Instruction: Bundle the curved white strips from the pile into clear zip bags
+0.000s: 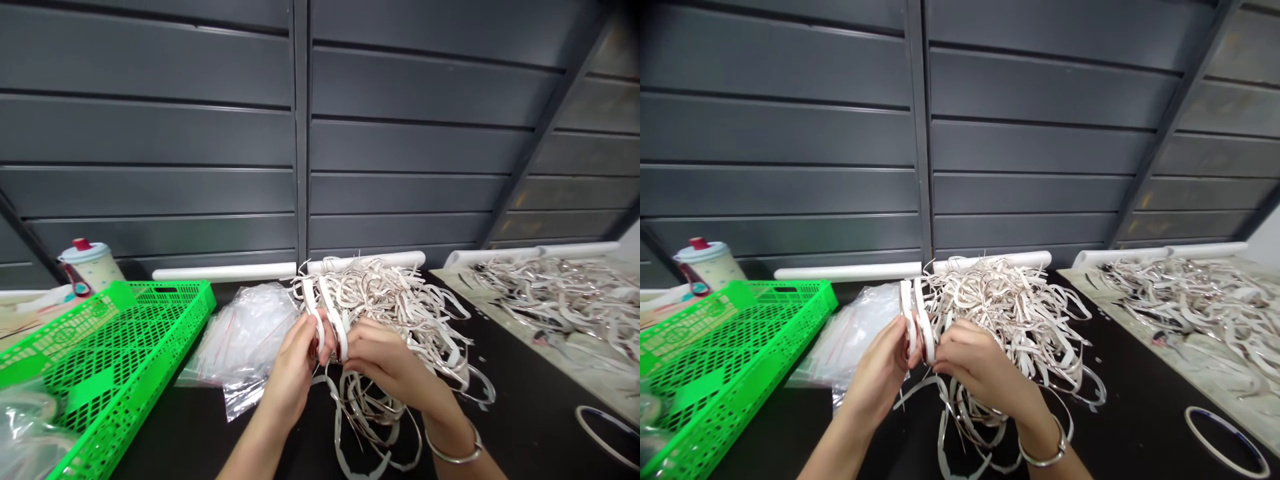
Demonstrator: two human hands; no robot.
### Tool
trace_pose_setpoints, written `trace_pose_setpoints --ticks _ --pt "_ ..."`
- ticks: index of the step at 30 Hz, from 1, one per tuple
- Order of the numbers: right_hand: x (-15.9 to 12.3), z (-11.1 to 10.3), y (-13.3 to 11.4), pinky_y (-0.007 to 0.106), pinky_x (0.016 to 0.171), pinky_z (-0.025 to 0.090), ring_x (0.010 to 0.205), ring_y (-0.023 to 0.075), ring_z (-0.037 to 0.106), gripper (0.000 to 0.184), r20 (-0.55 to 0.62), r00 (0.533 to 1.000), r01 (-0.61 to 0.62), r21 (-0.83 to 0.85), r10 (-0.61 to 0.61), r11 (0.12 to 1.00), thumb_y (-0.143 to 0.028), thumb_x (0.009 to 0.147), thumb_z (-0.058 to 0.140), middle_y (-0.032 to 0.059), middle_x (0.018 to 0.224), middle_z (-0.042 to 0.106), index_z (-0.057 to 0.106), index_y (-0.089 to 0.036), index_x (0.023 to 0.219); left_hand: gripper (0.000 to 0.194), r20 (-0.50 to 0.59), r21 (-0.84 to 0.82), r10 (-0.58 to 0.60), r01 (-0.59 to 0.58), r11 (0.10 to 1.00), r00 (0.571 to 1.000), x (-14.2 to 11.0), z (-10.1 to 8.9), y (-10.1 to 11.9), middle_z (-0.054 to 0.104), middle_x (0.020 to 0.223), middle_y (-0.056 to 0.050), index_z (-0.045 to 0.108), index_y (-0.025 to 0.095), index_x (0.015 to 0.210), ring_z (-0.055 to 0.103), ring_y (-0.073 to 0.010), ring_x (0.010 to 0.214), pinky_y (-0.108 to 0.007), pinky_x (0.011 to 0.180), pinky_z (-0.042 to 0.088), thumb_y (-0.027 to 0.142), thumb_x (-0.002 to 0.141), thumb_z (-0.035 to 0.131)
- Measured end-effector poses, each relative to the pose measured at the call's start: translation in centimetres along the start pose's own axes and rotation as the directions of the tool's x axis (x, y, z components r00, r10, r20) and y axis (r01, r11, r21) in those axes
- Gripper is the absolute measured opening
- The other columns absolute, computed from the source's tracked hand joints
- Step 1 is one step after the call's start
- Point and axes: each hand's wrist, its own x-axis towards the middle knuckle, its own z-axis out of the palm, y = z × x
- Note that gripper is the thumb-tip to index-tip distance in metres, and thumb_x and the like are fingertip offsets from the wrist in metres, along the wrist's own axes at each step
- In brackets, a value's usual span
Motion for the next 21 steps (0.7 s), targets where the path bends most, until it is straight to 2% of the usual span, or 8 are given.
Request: trace_pose_setpoints --ticks 5,9,12,14,16,18,20,21 --pt "0.1 0.5 -0.1 0.028 0.070 0.041 0.077 0.0150 0.049 0.019 0.038 0.999 -0.013 -0.002 0.013 1.000 -0.022 0.092 0.049 0.0017 0.078 0.060 0.062 -0.019 0.078 0.034 0.030 0.032 -0.056 0.055 0.998 0.998 -0.3 -0.3 -0.3 0.051 0.064 0.002 0.061 0.016 0.099 0.040 -0.0101 0.058 -0.022 0.057 0.034 0.045 0.082 0.056" --pt "0.2 1.1 -0.2 0.028 0.071 0.042 0.081 0.0157 0.051 0.018 0.001 1.000 0.007 -0.022 -0.007 1.000 -0.022 0.091 0.050 0.0024 0.081 0.061 0.064 -0.019 0.080 0.036 0.075 0.122 -0.085 0.075 0.990 0.994 -0.3 -0.5 -0.5 0.052 0.071 0.002 0.058 0.018 0.100 0.045 -0.0102 0.064 -0.022 0.060 0.036 0.037 0.071 0.071" --pt "0.2 1.1 0.1 0.028 0.074 0.045 0.085 0.0157 0.054 0.014 -0.003 1.000 -0.004 0.014 0.004 1.000 -0.023 0.091 0.052 0.0033 0.087 0.062 0.065 -0.020 0.086 0.029 0.056 0.175 -0.057 0.046 0.983 0.997 -0.3 -0.4 -0.6 0.051 0.071 0.002 0.058 0.018 0.097 0.045 -0.0110 0.065 -0.023 0.060 0.036 0.036 0.076 0.066" --pt "0.1 0.5 1.0 0.030 0.075 0.048 0.086 0.0157 0.057 0.014 -0.065 0.998 -0.023 0.022 0.025 0.999 -0.025 0.090 0.053 0.0041 0.090 0.063 0.066 -0.020 0.092 0.025 0.015 0.176 0.001 -0.004 0.984 1.000 -0.2 -0.4 -0.4 0.050 0.068 0.002 0.058 0.017 0.096 0.044 -0.0111 0.063 -0.023 0.060 0.035 0.038 0.081 0.060" --pt "-0.3 -0.3 2.4 0.033 0.077 0.049 0.086 0.0167 0.059 0.015 -0.195 0.976 -0.099 -0.005 0.096 0.995 -0.025 0.090 0.052 0.0053 0.092 0.064 0.065 -0.019 0.096 0.024 -0.043 0.159 0.067 -0.059 0.985 0.997 -0.1 -0.5 0.0 0.049 0.065 0.002 0.059 0.016 0.094 0.043 -0.0113 0.062 -0.024 0.061 0.034 0.038 0.083 0.056" --pt "-0.7 -1.2 4.2 0.035 0.076 0.049 0.085 0.0180 0.060 0.016 -0.320 0.926 -0.231 -0.054 0.202 0.971 -0.023 0.089 0.051 0.0058 0.089 0.065 0.066 -0.019 0.093 0.023 -0.097 0.130 0.127 -0.114 0.985 0.987 0.1 -0.8 0.5 0.048 0.061 0.002 0.060 0.016 0.090 0.046 -0.0122 0.064 -0.025 0.064 0.035 0.037 0.084 0.054" --pt "-0.9 -1.7 5.8 0.035 0.074 0.048 0.081 0.0188 0.061 0.016 -0.345 0.883 -0.374 -0.104 0.320 0.921 -0.021 0.087 0.051 0.0056 0.086 0.066 0.067 -0.018 0.089 0.021 -0.129 0.079 0.166 -0.157 0.984 0.978 0.3 -1.0 1.0 0.047 0.058 0.003 0.060 0.017 0.088 0.048 -0.0124 0.063 -0.025 0.066 0.037 0.036 0.084 0.054" --pt "-1.0 -1.8 6.4 0.034 0.073 0.047 0.080 0.0189 0.061 0.016 -0.314 0.870 -0.436 -0.131 0.380 0.890 -0.021 0.087 0.051 0.0054 0.086 0.067 0.067 -0.018 0.088 0.020 -0.135 0.050 0.172 -0.167 0.985 0.976 0.3 -1.1 1.2 0.046 0.056 0.004 0.060 0.017 0.087 0.048 -0.0114 0.059 -0.025 0.066 0.037 0.036 0.085 0.053"
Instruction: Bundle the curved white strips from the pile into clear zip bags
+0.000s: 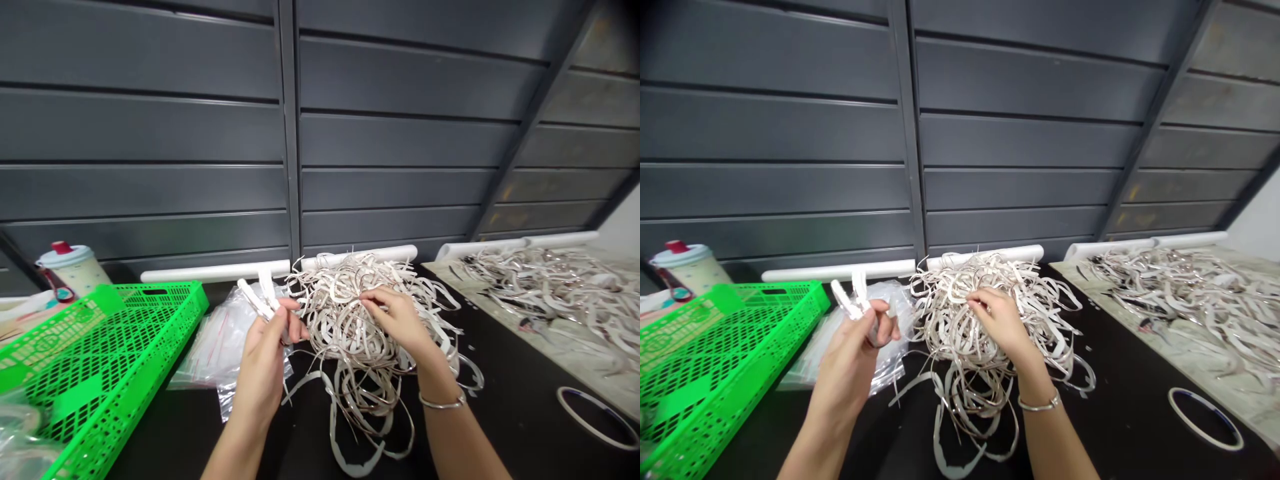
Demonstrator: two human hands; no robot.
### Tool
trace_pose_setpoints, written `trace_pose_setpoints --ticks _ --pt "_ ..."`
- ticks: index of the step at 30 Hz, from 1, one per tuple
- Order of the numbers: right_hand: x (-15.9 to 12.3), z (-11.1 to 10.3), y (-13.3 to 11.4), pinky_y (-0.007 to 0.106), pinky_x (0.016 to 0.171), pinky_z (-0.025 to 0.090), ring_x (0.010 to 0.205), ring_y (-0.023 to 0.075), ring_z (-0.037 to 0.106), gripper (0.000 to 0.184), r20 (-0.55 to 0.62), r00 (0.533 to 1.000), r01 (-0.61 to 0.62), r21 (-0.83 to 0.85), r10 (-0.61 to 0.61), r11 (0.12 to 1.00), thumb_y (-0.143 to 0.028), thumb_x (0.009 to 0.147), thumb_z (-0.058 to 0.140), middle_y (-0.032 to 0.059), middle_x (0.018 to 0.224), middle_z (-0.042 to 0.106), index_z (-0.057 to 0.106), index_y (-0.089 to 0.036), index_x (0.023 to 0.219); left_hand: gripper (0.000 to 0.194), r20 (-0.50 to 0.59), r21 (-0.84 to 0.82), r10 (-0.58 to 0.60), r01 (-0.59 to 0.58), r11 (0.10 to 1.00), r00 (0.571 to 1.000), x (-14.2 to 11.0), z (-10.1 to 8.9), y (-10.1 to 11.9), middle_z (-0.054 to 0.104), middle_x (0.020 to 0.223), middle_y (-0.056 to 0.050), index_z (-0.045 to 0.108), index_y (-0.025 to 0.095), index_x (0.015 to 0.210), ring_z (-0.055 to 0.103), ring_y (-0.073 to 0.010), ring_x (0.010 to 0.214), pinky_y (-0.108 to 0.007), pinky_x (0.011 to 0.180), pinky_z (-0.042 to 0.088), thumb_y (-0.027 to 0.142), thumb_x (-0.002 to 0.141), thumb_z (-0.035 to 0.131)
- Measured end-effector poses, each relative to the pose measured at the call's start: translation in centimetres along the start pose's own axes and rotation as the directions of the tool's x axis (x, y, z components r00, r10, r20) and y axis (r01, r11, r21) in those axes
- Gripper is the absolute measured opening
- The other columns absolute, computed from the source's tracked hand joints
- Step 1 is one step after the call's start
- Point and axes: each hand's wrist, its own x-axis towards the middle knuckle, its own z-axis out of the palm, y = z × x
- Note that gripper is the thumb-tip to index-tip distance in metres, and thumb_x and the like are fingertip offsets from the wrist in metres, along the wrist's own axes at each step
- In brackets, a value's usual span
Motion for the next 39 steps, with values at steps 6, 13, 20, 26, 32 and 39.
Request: trace_pose_setpoints --ticks 6,13,20,26,32,39 --pt "0.2 3.4 0.5 0.024 0.063 0.042 0.069 0.0146 0.061 0.021 0.526 0.806 -0.113 -0.310 0.270 0.944 -0.017 0.084 0.047 0.0034 0.078 0.068 0.068 -0.016 0.080 0.018 -0.002 -0.061 -0.044 0.044 0.997 0.999 -0.2 0.1 0.3 0.037 0.049 0.009 0.060 0.019 0.084 0.027 -0.0038 0.041 -0.024 0.065 0.037 0.035 0.086 0.052" --pt "-0.3 6.2 0.7 0.026 0.057 0.037 0.070 0.0219 0.061 0.014 0.617 0.727 -0.058 -0.381 0.301 0.923 -0.003 0.059 0.055 0.0096 0.068 0.066 0.062 -0.013 0.054 0.022 0.010 -0.038 -0.043 0.043 0.998 0.999 -0.5 0.3 0.1 0.040 0.057 0.006 0.060 0.018 0.098 0.031 -0.0073 0.051 -0.024 0.062 0.032 0.034 0.084 0.052" --pt "0.3 2.5 1.1 0.022 0.050 0.038 0.056 0.0120 0.054 0.017 0.441 0.857 -0.199 -0.190 0.265 0.961 -0.015 0.078 0.046 0.0012 0.066 0.061 0.058 -0.016 0.067 0.032 0.065 -0.090 -0.089 0.095 0.991 0.994 -0.6 0.4 0.0 0.047 0.063 0.003 0.054 0.016 0.113 0.037 -0.0103 0.057 -0.026 0.063 0.031 0.030 0.085 0.050" --pt "0.1 0.2 -0.4 0.021 0.054 0.047 0.056 0.0099 0.056 0.019 -0.051 0.936 -0.173 0.795 0.347 0.581 -0.036 0.078 0.064 -0.0031 0.061 0.058 0.058 -0.018 0.077 0.026 0.071 -0.130 -0.152 0.160 0.978 0.986 -0.2 0.6 -0.6 0.048 0.061 0.003 0.057 0.016 0.106 0.039 -0.0101 0.056 -0.026 0.064 0.032 0.029 0.084 0.054" --pt "-0.3 2.0 -4.3 0.013 0.059 0.054 0.067 0.0077 0.065 0.023 0.248 0.893 -0.202 0.967 0.375 -0.157 -0.014 0.067 0.076 -0.0033 0.071 0.065 0.058 -0.018 0.079 0.023 0.041 -0.130 -0.166 0.170 0.977 0.985 -0.2 1.0 -1.4 0.051 0.063 0.002 0.058 0.017 0.095 0.046 -0.0124 0.063 -0.025 0.065 0.034 0.033 0.080 0.061" --pt "-1.9 3.6 -6.6 0.014 0.065 0.056 0.073 0.0085 0.067 0.012 0.509 0.819 -0.372 0.822 0.265 -0.431 -0.006 0.077 0.065 -0.0013 0.078 0.068 0.059 -0.016 0.081 0.025 0.040 -0.049 -0.043 0.045 0.998 0.998 -0.6 1.2 -1.7 0.049 0.065 0.003 0.058 0.017 0.094 0.043 -0.0106 0.062 -0.023 0.065 0.036 0.038 0.080 0.062"
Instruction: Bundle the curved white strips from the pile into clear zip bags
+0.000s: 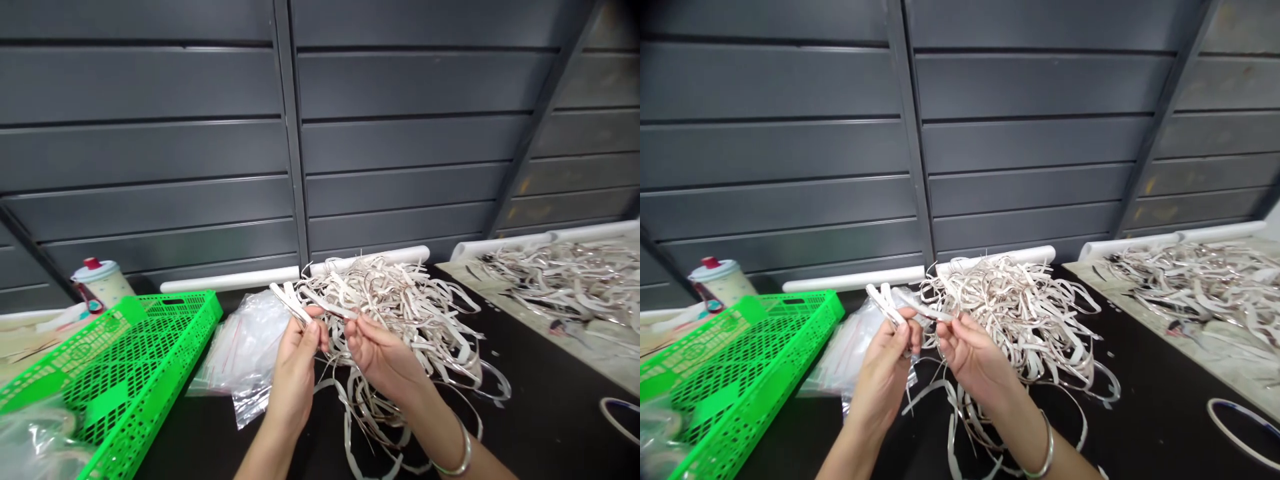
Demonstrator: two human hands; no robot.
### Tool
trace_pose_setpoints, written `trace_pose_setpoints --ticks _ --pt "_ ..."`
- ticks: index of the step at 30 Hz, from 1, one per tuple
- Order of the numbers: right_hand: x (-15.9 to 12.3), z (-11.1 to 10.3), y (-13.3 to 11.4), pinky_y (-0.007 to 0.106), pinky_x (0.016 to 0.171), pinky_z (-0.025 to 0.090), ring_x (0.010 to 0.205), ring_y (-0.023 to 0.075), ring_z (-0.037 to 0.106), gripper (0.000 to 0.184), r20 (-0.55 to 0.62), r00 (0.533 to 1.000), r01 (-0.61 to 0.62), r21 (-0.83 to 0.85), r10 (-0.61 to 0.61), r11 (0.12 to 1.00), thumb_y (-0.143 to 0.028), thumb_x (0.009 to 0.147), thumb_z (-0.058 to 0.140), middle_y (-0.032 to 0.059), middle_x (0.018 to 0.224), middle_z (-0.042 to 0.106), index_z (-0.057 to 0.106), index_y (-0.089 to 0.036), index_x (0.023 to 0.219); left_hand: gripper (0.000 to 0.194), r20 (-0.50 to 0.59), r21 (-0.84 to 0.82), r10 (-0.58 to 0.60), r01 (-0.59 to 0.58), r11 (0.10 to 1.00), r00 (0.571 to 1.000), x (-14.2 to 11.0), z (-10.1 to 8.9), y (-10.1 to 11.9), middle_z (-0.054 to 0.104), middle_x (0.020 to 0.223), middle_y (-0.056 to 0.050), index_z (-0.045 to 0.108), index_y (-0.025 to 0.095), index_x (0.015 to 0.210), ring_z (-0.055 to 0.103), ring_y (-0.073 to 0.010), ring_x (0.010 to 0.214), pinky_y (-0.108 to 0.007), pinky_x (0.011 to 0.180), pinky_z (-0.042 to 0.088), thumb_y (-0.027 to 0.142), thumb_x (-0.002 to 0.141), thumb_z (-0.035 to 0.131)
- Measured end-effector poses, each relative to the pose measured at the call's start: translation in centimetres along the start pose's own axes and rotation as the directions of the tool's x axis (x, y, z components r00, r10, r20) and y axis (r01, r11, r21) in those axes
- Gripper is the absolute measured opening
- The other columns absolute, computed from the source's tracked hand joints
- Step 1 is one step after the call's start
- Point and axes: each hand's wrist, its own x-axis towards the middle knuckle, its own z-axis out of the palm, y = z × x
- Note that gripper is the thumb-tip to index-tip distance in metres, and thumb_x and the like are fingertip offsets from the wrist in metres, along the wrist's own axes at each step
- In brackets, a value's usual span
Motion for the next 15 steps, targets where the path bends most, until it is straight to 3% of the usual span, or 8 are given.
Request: trace_pose_setpoints --ticks 7,15 --pt "-0.8 0.8 1.5 0.014 0.061 0.057 0.072 0.0101 0.068 0.017 -0.014 0.988 -0.150 0.169 0.155 0.974 -0.006 0.071 0.072 0.0028 0.077 0.070 0.062 -0.012 0.082 0.030 -0.010 0.188 0.051 -0.049 0.981 0.999 -0.5 -0.3 -0.3 0.059 0.082 -0.001 0.060 0.020 0.098 0.051 -0.0130 0.073 -0.024 0.072 0.041 0.042 0.079 0.062" --pt "-0.7 1.0 2.3 0.009 0.044 0.046 0.049 0.0026 0.055 0.019 0.039 0.978 -0.206 0.096 0.203 0.974 -0.016 0.071 0.074 -0.0032 0.065 0.060 0.058 -0.011 0.080 0.030 0.006 0.315 0.108 -0.105 0.943 0.994 -0.6 0.0 -0.1 0.061 0.075 -0.002 0.062 0.017 0.095 0.057 -0.0154 0.072 -0.026 0.071 0.045 0.043 0.079 0.061"
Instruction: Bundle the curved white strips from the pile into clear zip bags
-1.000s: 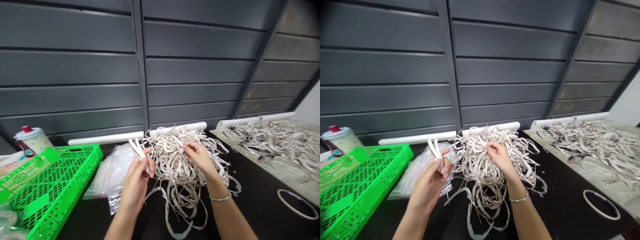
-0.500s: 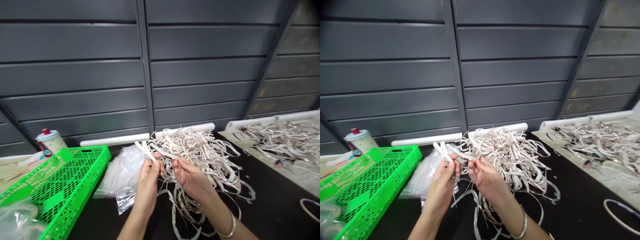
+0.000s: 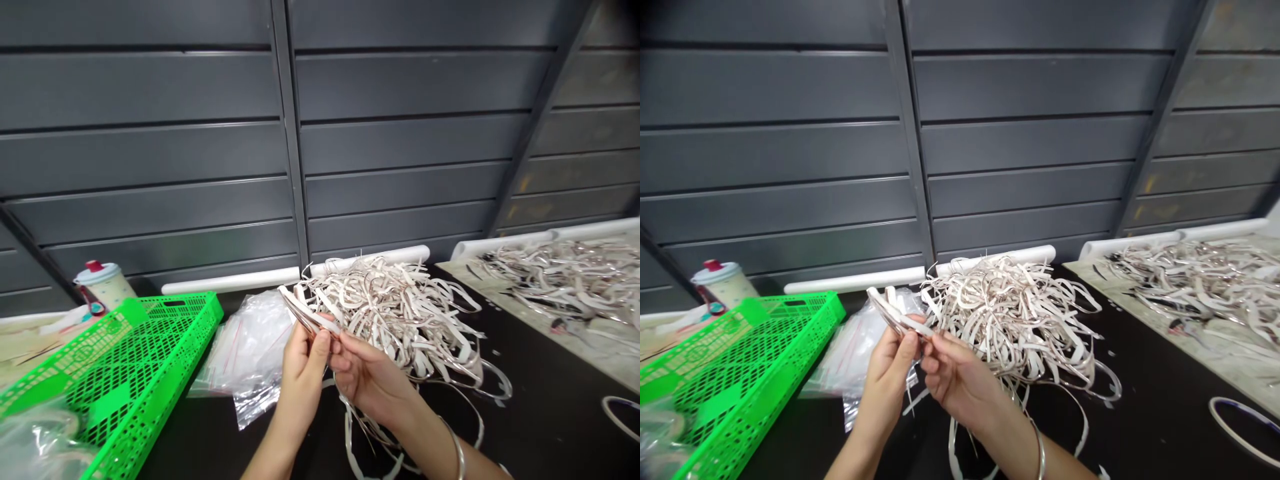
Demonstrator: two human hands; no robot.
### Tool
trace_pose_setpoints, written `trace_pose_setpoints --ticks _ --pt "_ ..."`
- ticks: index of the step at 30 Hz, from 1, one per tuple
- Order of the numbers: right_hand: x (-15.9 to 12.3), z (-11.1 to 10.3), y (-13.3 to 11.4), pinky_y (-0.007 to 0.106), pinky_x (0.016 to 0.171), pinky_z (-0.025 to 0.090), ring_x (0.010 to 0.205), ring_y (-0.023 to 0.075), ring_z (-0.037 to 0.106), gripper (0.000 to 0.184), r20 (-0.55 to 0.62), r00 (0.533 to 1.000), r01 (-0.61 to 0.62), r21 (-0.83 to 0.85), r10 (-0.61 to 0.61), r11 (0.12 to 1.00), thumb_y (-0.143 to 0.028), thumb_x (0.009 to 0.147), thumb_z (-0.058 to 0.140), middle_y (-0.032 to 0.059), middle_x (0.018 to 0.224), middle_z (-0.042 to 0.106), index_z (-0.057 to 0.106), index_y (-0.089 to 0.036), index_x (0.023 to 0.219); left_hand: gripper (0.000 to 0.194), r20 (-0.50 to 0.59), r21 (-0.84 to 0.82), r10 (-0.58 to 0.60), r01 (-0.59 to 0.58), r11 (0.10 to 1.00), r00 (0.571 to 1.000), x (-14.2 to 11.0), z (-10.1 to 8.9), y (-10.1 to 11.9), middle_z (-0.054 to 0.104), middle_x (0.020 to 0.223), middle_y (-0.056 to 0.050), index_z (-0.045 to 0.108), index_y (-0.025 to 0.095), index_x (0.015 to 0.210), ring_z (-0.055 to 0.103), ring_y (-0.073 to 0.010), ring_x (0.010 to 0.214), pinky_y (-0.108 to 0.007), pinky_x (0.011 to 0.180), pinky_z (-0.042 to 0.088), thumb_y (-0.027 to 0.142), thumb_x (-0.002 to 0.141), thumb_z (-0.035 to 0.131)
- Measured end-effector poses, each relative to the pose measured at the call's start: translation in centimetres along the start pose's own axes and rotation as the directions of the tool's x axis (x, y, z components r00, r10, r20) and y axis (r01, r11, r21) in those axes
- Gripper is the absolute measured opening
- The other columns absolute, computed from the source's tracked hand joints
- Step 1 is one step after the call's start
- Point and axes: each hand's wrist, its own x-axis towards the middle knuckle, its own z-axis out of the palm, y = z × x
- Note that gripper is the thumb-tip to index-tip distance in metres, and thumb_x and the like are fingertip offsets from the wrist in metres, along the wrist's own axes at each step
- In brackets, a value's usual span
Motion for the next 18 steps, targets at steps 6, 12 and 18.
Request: trace_pose_setpoints --ticks 6,12,18 --pt "0.0 0.0 0.5 0.010 0.039 0.036 0.043 0.0013 0.046 0.027 -0.025 0.998 -0.063 -0.061 0.061 0.996 -0.025 0.068 0.077 -0.0069 0.059 0.053 0.053 -0.014 0.075 0.031 -0.030 0.056 -0.036 0.037 0.998 0.999 -0.2 -0.2 -0.1 0.062 0.077 -0.003 0.062 0.017 0.095 0.055 -0.0140 0.065 -0.024 0.063 0.045 0.043 0.078 0.061" --pt "-0.2 0.2 1.3 0.013 0.038 0.028 0.040 0.0023 0.040 0.034 0.072 0.991 -0.092 -0.214 0.109 0.972 -0.034 0.067 0.076 -0.0088 0.054 0.046 0.048 -0.017 0.073 0.024 -0.069 0.101 0.021 -0.014 0.995 0.997 -0.3 -0.2 0.8 0.059 0.072 0.000 0.062 0.018 0.086 0.053 -0.0134 0.063 -0.023 0.061 0.043 0.040 0.076 0.063" --pt "1.0 -1.6 -2.7 0.020 0.043 0.033 0.046 0.0078 0.043 0.027 0.166 0.977 0.212 -0.850 -0.136 0.482 -0.043 0.075 0.065 -0.0031 0.060 0.053 0.057 -0.017 0.078 0.019 -0.175 -0.009 0.161 -0.165 0.986 0.971 0.2 -0.8 2.0 0.058 0.068 0.001 0.058 0.020 0.078 0.051 -0.0134 0.070 -0.023 0.068 0.039 0.038 0.082 0.058"
